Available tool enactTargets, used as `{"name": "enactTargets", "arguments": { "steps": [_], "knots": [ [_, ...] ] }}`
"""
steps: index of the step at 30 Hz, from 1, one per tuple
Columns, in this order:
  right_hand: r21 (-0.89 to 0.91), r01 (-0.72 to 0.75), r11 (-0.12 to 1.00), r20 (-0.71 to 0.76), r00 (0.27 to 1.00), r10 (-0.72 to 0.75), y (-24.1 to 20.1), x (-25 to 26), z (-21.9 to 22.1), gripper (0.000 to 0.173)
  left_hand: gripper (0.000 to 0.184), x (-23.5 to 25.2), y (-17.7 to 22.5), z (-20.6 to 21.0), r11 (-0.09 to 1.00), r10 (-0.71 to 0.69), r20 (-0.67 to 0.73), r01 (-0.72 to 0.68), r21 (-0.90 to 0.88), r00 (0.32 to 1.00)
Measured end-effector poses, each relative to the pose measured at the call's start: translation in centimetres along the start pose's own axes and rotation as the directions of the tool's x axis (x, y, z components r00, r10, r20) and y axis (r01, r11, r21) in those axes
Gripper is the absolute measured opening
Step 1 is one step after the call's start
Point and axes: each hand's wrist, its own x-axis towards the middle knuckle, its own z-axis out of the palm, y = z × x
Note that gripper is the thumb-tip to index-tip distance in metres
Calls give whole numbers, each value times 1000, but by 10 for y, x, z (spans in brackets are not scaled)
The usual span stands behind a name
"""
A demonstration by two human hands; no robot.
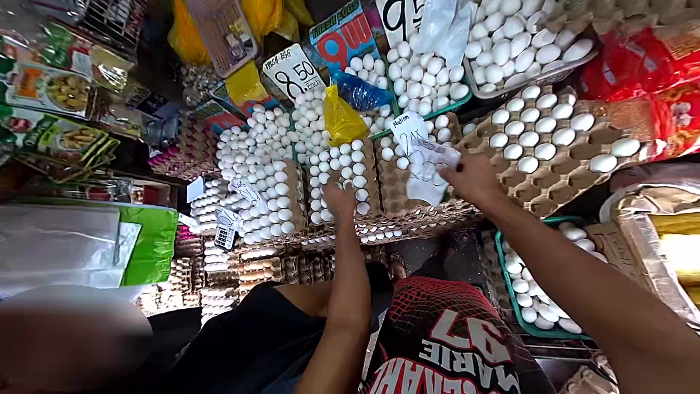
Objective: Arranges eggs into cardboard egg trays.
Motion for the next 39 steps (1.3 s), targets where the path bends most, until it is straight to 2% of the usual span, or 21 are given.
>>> {"name": "enactTargets", "arguments": {
  "steps": [2,3,7,9,13,15,18,21,25,27,30,33,36,39],
  "knots": [
    [54,9,998,62,998,-12,-24,30,34,31,54,6,-36,-5,970,-180,-34,183,161,983],
    [74,14,997,91,996,-20,-35,43,51,31,51,6,-48,-2,955,-222,-49,227,193,974],
    [154,-28,988,157,988,3,-68,83,110,33,43,9,-70,12,948,-185,-79,199,249,980],
    [186,-48,981,165,986,17,-81,95,132,32,45,4,-75,7,969,-167,-89,180,171,982],
    [183,-71,981,207,978,32,-106,115,179,31,52,-7,-61,-28,966,-206,-213,164,-198,955],
    [146,-41,988,248,969,4,-115,117,206,31,52,-17,-51,-45,954,-222,-235,161,-252,946],
    [48,62,997,260,963,-72,-128,117,235,26,51,-16,-47,-46,979,-185,-166,168,-113,969],
    [-77,161,984,277,951,-134,-133,115,260,27,47,-3,-65,-15,976,-200,-85,207,74,976],
    [-28,204,979,238,952,-192,-126,113,269,37,44,6,-67,1,964,-155,-84,170,204,984],
    [35,244,969,220,944,-246,-117,103,240,35,44,7,-71,0,961,-122,-77,137,242,990],
    [106,240,965,157,954,-255,-89,86,157,26,43,5,-58,-4,979,-44,-149,72,189,988],
    [67,186,980,-111,978,-178,-26,81,54,25,39,-5,12,-4,985,172,-229,-173,12,958],
    [-54,-67,996,-373,927,42,59,82,-51,31,38,-25,111,32,892,416,-45,-417,-174,908],
    [-173,-383,907,-526,815,243,134,80,-129,42,40,-46,196,96,807,588,206,-552,-210,782]
  ]
}}
